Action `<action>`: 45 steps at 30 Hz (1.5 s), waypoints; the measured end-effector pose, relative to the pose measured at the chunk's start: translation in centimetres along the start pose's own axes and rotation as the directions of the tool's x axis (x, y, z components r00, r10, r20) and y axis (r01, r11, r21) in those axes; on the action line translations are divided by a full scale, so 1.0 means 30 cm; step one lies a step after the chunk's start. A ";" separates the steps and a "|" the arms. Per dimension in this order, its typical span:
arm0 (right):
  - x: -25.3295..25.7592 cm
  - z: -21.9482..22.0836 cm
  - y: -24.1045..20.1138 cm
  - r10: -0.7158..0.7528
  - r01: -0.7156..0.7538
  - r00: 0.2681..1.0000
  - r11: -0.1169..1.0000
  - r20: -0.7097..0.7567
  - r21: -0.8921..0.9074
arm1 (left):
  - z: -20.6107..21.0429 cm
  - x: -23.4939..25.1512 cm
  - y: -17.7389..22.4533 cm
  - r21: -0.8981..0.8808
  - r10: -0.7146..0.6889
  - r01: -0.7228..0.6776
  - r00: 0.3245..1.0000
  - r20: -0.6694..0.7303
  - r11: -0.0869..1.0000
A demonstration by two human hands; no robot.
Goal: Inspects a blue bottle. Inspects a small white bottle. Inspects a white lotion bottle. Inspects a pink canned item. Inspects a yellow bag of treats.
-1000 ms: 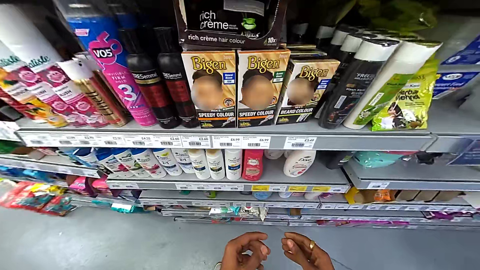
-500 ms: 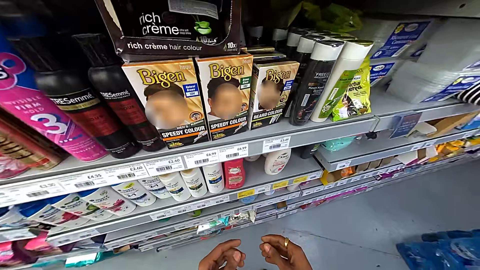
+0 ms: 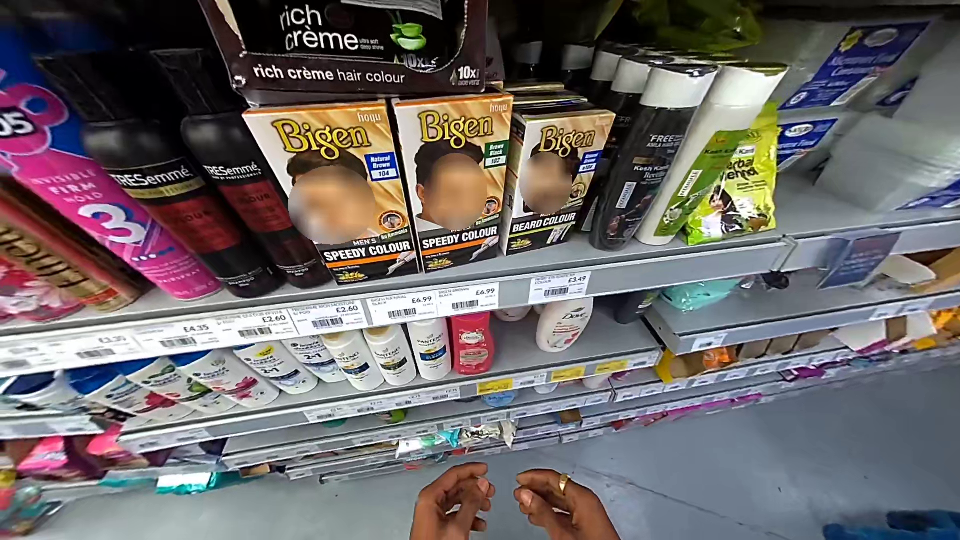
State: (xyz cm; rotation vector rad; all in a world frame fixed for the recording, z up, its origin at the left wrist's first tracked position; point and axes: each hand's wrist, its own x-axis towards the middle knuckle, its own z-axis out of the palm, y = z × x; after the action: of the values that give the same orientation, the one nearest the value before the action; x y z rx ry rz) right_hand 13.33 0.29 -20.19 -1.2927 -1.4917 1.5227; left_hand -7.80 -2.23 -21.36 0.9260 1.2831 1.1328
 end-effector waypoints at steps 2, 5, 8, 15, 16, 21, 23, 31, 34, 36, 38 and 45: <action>0.003 -0.061 0.001 0.026 -0.023 0.997 0.999 0.068 -0.031 | 0.052 0.024 -0.046 0.034 -0.046 0.048 0.996 -0.075 0.998; 0.023 -0.129 0.017 0.030 -0.026 0.992 0.999 0.125 -0.027 | 0.133 0.042 -0.107 0.034 -0.092 0.098 0.985 -0.144 0.995; 0.050 -0.180 0.031 0.071 -0.061 0.981 0.997 0.183 -0.056 | 0.210 0.054 -0.169 0.022 -0.127 0.133 0.976 -0.176 0.991; 0.086 -0.224 0.040 0.078 -0.062 0.970 0.995 0.232 -0.074 | 0.268 0.160 -0.279 0.224 -0.070 0.143 0.950 -0.306 0.964; 0.091 -0.222 0.042 0.078 -0.064 0.969 0.996 0.233 -0.064 | 0.263 0.176 -0.289 0.280 -0.046 0.135 0.952 -0.304 0.950; 0.101 -0.216 0.044 0.091 -0.088 0.975 0.996 0.203 -0.023 | 0.240 0.283 -0.294 0.512 0.127 0.014 0.962 -0.241 0.859; 0.096 -0.219 0.043 0.094 -0.094 0.978 0.996 0.186 -0.008 | 0.230 0.346 -0.319 0.573 0.185 -0.032 0.960 -0.211 0.819; 0.068 -0.226 0.052 0.051 -0.054 0.995 0.998 0.089 0.025 | 0.238 0.515 -0.356 0.616 0.274 -0.088 0.937 -0.215 0.783; 0.056 -0.220 0.054 0.052 -0.053 0.996 0.999 0.071 0.013 | 0.250 0.561 -0.359 0.621 0.292 -0.084 0.925 -0.242 0.779; 0.047 -0.216 0.057 0.054 -0.055 0.996 0.998 0.077 0.009 | 0.263 0.575 -0.359 0.624 0.314 -0.089 0.913 -0.261 0.776; 0.040 -0.213 0.059 0.057 -0.057 0.995 0.998 0.083 0.002 | 0.270 0.581 -0.357 0.622 0.316 -0.080 0.907 -0.279 0.779; 0.016 -0.211 0.066 0.104 -0.098 0.989 0.994 0.109 -0.057 | 0.277 0.607 -0.387 0.580 0.406 -0.163 0.857 -0.317 0.798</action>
State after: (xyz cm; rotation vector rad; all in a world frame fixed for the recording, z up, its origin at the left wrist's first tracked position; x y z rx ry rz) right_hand 19.45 2.60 -21.40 -1.3505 -1.5650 1.6553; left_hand 0.72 13.48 -36.07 1.3807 1.9354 1.2882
